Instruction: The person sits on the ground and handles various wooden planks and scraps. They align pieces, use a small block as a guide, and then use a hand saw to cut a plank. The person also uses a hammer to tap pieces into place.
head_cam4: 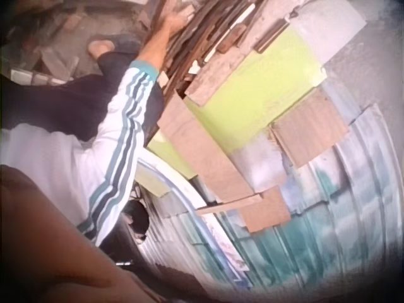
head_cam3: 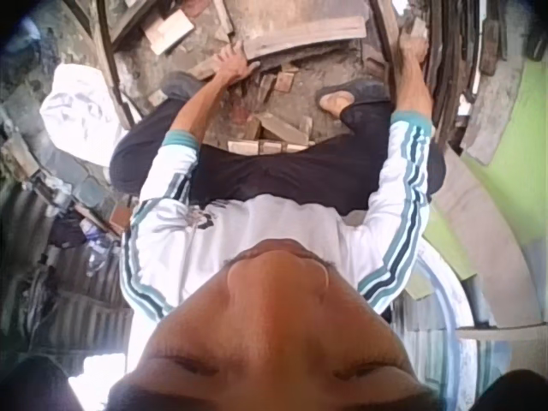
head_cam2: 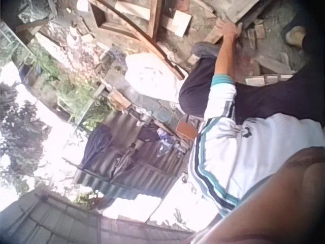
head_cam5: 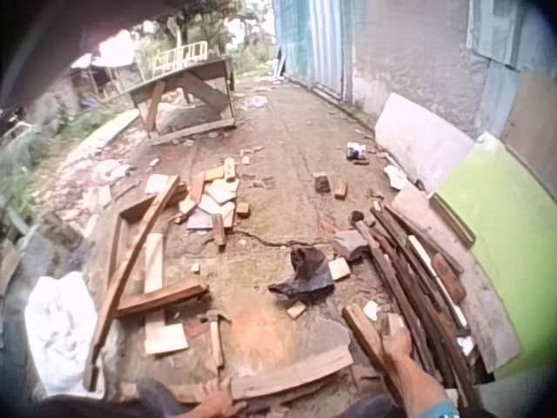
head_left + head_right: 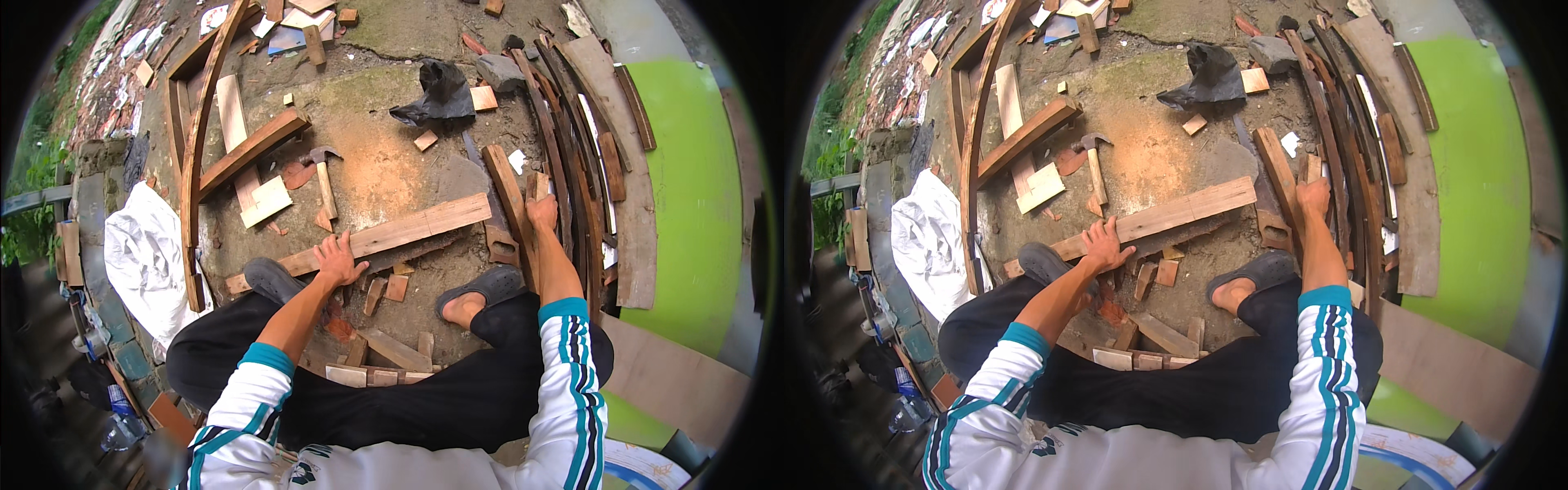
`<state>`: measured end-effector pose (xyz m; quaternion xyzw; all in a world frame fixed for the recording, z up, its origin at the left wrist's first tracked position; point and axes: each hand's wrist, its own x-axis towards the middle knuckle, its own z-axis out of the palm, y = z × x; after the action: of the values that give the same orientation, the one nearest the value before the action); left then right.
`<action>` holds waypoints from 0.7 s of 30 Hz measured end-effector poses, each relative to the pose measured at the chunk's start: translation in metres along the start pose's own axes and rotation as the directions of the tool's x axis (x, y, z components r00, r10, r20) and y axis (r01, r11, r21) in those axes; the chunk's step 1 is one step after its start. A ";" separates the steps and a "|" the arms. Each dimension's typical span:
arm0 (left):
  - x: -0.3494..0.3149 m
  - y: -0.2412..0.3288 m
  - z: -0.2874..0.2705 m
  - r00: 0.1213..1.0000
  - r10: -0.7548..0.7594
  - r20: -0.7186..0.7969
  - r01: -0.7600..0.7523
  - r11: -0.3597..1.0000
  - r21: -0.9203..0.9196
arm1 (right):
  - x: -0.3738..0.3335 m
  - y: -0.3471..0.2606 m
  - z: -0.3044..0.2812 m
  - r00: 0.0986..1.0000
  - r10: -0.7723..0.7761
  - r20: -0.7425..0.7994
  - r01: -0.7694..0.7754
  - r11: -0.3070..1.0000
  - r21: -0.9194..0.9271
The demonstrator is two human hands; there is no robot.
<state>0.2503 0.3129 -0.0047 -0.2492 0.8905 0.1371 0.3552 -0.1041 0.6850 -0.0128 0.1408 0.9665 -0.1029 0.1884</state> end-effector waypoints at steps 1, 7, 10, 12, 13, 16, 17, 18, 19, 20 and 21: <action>0.004 0.005 -0.007 1.000 0.008 0.010 -0.008 1.000 -0.015 | -0.003 -0.001 -0.001 0.997 0.025 -0.075 -0.022 0.999 0.040; -0.005 -0.016 -0.022 0.956 0.220 -0.192 -0.190 0.968 0.166 | -0.079 0.006 0.032 0.961 0.277 0.023 -0.231 0.753 0.617; 0.002 -0.018 -0.018 0.935 0.254 -0.249 -0.218 0.962 0.164 | -0.126 0.030 0.083 0.982 0.164 0.095 -0.186 0.746 0.640; 0.002 0.000 -0.027 0.921 0.297 -0.253 -0.253 0.948 0.193 | -0.145 0.054 0.108 0.981 0.192 0.031 -0.170 0.766 0.620; -0.002 0.004 -0.028 0.922 0.298 -0.249 -0.253 0.947 0.198 | -0.153 0.059 0.113 0.988 0.150 0.038 -0.141 0.772 0.620; -0.006 -0.044 -0.023 0.864 0.283 -0.416 -0.226 0.957 0.182 | -0.213 0.013 0.102 0.972 -0.112 0.208 -0.036 0.802 0.597; -0.012 -0.045 -0.026 0.862 0.304 -0.405 -0.260 0.952 0.160 | -0.227 0.006 0.090 0.960 -0.167 0.223 0.010 0.820 0.572; -0.021 -0.040 -0.032 0.861 0.329 -0.389 -0.300 0.944 0.134 | -0.236 0.003 0.082 0.947 -0.214 0.240 0.052 0.838 0.543; -0.030 -0.034 -0.041 0.856 0.350 -0.380 -0.335 0.936 0.108 | -0.240 -0.001 0.075 0.929 -0.266 0.256 0.101 0.851 0.516; -0.040 -0.035 -0.047 0.855 0.338 -0.394 -0.335 0.939 0.079 | -0.251 -0.008 0.074 0.898 -0.265 0.350 0.065 0.869 0.491; -0.050 -0.036 -0.053 0.854 0.323 -0.409 -0.333 0.942 0.049 | -0.259 -0.019 0.072 0.875 -0.289 0.389 0.048 0.851 0.523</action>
<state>0.2709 0.2776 0.0654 -0.1213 0.9727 0.1505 0.1285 0.1448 0.5888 0.0262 0.0687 0.8443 -0.3947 0.3559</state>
